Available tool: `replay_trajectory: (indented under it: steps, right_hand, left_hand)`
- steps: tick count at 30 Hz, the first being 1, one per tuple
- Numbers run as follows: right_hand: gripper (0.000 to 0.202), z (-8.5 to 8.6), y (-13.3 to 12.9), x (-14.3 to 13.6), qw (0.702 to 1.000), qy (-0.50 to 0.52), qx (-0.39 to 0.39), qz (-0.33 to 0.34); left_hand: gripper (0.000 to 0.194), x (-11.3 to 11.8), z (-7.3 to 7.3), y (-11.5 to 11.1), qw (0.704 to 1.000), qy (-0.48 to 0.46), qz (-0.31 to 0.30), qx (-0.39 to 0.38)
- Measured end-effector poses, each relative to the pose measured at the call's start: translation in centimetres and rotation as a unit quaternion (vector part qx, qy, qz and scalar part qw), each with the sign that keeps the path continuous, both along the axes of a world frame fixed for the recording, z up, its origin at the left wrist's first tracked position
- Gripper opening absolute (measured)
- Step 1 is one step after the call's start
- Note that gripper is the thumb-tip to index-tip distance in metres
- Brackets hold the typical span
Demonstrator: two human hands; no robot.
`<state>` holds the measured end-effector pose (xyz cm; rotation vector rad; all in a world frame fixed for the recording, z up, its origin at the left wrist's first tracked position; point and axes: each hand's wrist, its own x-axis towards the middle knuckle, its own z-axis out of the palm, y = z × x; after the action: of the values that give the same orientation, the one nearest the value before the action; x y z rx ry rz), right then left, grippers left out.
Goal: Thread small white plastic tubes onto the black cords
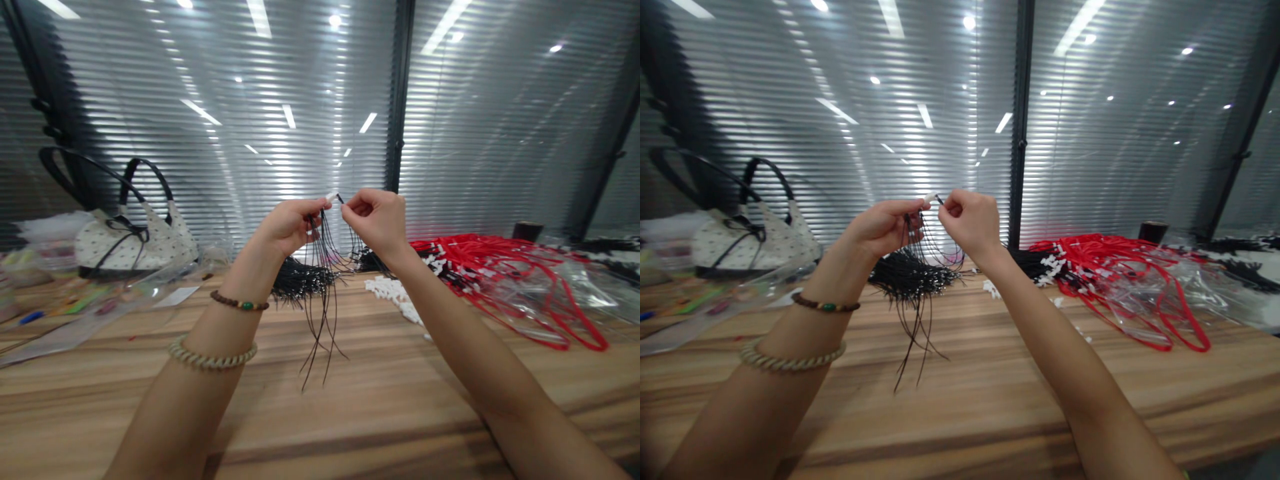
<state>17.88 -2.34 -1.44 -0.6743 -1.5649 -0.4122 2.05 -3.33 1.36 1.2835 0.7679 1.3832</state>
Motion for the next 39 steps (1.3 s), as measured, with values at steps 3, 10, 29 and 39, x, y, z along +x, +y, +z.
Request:
replay_trajectory:
  steps: [3,10,29,39]
  right_hand:
    - [0.015,-0.01,-0.03,-0.08,1.000,0.001,0.001,0.000]
    - [0.016,-0.03,-0.10,-0.26,1.000,-0.002,0.016,0.005]
    - [0.020,-0.27,0.09,-0.25,0.999,-0.035,0.025,0.014]
    - [0.018,-0.27,0.05,-0.25,1.000,-0.016,0.003,0.019]
  left_hand:
    - [0.019,-0.04,-0.08,0.00,1.000,0.003,0.001,0.005]
    - [0.019,-0.26,-0.14,0.13,0.999,0.036,-0.003,0.018]
    - [0.020,-0.65,-0.15,0.24,0.998,0.053,-0.002,0.025]
    - [0.021,-0.61,-0.15,0.18,0.997,0.062,0.005,0.035]
